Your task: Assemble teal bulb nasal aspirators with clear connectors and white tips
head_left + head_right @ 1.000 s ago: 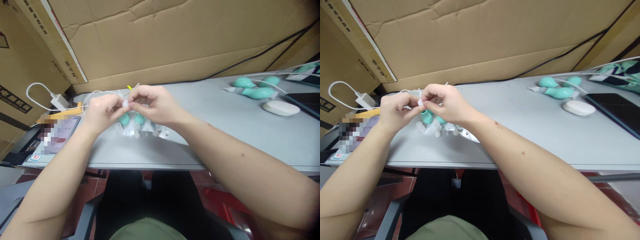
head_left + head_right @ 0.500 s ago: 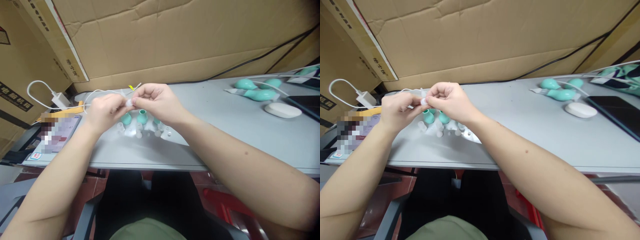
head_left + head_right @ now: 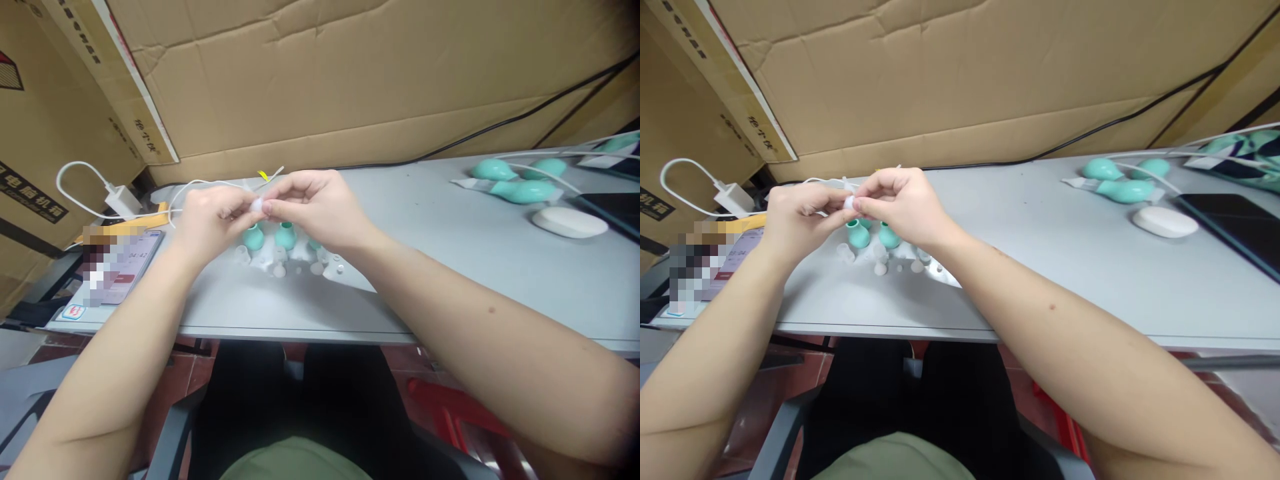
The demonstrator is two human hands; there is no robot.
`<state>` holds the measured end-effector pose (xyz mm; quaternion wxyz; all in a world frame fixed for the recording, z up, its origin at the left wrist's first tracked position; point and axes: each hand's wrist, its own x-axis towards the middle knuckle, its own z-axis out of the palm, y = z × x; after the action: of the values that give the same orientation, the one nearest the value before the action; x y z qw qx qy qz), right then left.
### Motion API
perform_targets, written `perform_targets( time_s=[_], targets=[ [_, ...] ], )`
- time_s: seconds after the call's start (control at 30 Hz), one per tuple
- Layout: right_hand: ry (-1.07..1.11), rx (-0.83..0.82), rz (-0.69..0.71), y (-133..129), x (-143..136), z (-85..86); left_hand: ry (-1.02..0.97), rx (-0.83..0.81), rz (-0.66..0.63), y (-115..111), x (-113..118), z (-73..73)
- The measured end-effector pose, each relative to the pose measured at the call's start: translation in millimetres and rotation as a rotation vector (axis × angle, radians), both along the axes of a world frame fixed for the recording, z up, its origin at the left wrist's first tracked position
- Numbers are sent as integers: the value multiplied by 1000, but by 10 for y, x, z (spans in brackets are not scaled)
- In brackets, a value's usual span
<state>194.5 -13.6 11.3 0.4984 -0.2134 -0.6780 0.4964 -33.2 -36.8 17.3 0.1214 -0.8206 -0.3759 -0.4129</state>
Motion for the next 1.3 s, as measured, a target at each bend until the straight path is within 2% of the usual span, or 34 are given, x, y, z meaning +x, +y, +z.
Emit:
perform_targets(
  time_s=[0.13,0.37,0.53,0.63,0.77,0.87,1.0,1.13,1.3],
  targets=[
    [26,-51,-13,-14,24,36,-24,23,-76,-17,9,7],
    [86,-119,22,-15,23,78,-178,17,-131,-37,27,-28],
    [72,-80,-25,-18,-5,69,-225,-47,-119,-51,23,-24],
    [9,36,-100,-29,-1,54,-219,-100,-118,-128,-96,105],
    [-268,390,-147,-95,9,32,-84,-440,-137,-272,-394,361],
    [-587,608,-91,-170,-8,12,39,-657,-163,-321,-536,447],
    [-876,731,-2,-235,-37,-14,228,-830,-143,-304,-496,348],
    [-972,757,50,-245,-44,-46,320,-778,-124,-335,-368,210],
    [-970,822,50,-242,-49,-105,325,-692,-109,-395,-270,155]
  ],
)
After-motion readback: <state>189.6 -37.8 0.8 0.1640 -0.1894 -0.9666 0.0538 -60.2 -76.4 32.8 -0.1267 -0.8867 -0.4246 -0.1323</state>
